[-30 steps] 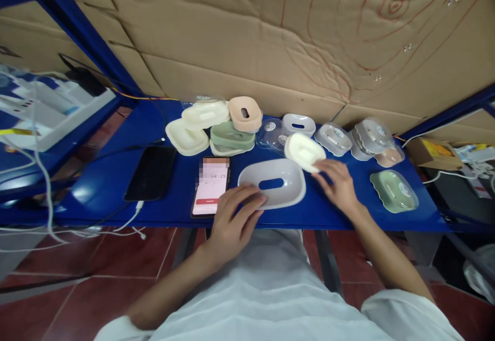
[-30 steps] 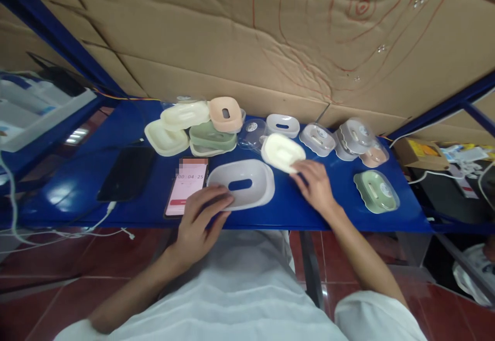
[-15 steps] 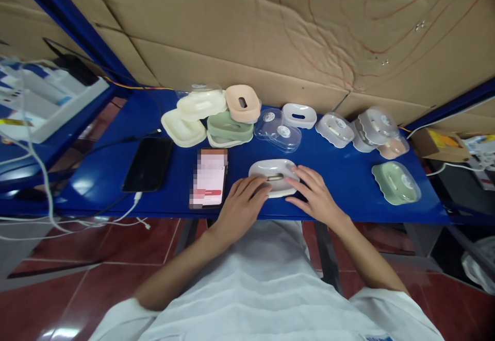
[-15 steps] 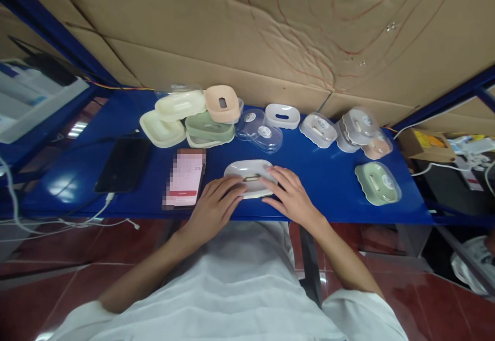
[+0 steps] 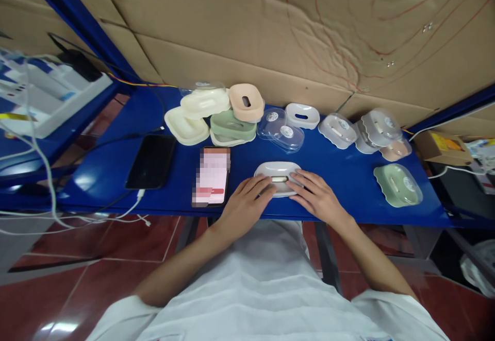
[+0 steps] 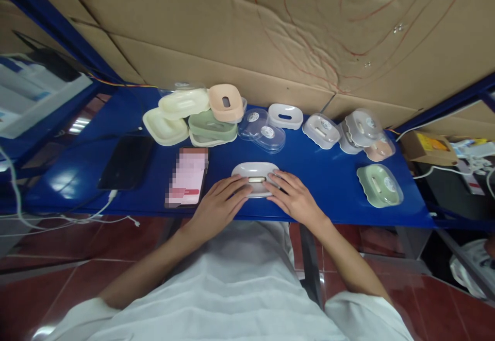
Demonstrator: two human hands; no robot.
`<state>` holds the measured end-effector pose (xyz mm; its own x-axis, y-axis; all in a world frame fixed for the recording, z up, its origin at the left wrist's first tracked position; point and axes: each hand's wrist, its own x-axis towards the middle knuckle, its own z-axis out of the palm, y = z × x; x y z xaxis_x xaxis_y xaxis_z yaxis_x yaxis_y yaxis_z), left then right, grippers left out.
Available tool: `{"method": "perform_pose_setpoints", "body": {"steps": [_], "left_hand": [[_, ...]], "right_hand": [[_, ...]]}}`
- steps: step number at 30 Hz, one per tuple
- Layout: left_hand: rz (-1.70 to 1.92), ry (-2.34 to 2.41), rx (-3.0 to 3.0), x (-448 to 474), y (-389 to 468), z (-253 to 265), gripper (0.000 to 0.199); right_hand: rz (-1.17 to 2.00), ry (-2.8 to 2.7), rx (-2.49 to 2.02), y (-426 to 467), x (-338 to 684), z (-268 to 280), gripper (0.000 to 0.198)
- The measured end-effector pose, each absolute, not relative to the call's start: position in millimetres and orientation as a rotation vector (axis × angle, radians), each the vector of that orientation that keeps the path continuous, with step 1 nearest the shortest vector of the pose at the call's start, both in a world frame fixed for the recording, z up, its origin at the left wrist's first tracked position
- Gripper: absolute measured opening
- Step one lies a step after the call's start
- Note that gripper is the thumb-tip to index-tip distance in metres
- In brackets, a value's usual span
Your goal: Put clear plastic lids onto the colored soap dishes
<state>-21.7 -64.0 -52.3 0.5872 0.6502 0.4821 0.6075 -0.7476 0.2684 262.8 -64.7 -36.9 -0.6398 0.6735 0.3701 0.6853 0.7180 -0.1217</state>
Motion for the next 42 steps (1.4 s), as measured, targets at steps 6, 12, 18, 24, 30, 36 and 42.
{"method": "perform_pose_setpoints", "body": {"steps": [6, 12, 18, 24, 30, 36, 42], "left_hand": [[0.900, 1.056, 2.677, -24.4, -65.3, -52.4, 0.027], [0.920, 1.071, 2.622, -23.0, -66.4, -52.2, 0.022], [1.030, 1.071, 2.577, -26.8, -67.4, -54.3, 0.024], [1.105, 1.087, 2.520, -27.7, -69.1, -55.4, 0.023], [1.123, 1.155, 2.321, -28.4, -68.0, -59.4, 0.071], [0.925, 1.075, 2.398, -29.0, -65.6, -58.0, 0.070], [0.928, 1.087, 2.396, -27.8, -67.1, -58.3, 0.068]], "right_hand": [[0.018, -2.588, -0.961, -44.9, 262.9, -19.0, 0.042], [-0.196, -2.410, -1.386, 50.6, 209.6, 1.1, 0.058], [-0.168, -2.363, -1.587, 101.2, 185.4, -3.2, 0.049], [0.019, -1.979, -1.301, 31.5, 251.2, 0.8, 0.042], [0.393, -2.154, -1.090, -43.4, 266.4, -18.9, 0.035], [0.853, -2.459, -0.981, -38.2, 283.6, 8.8, 0.057], [0.668, -2.507, -1.143, -58.5, 262.0, 15.4, 0.061]]}}
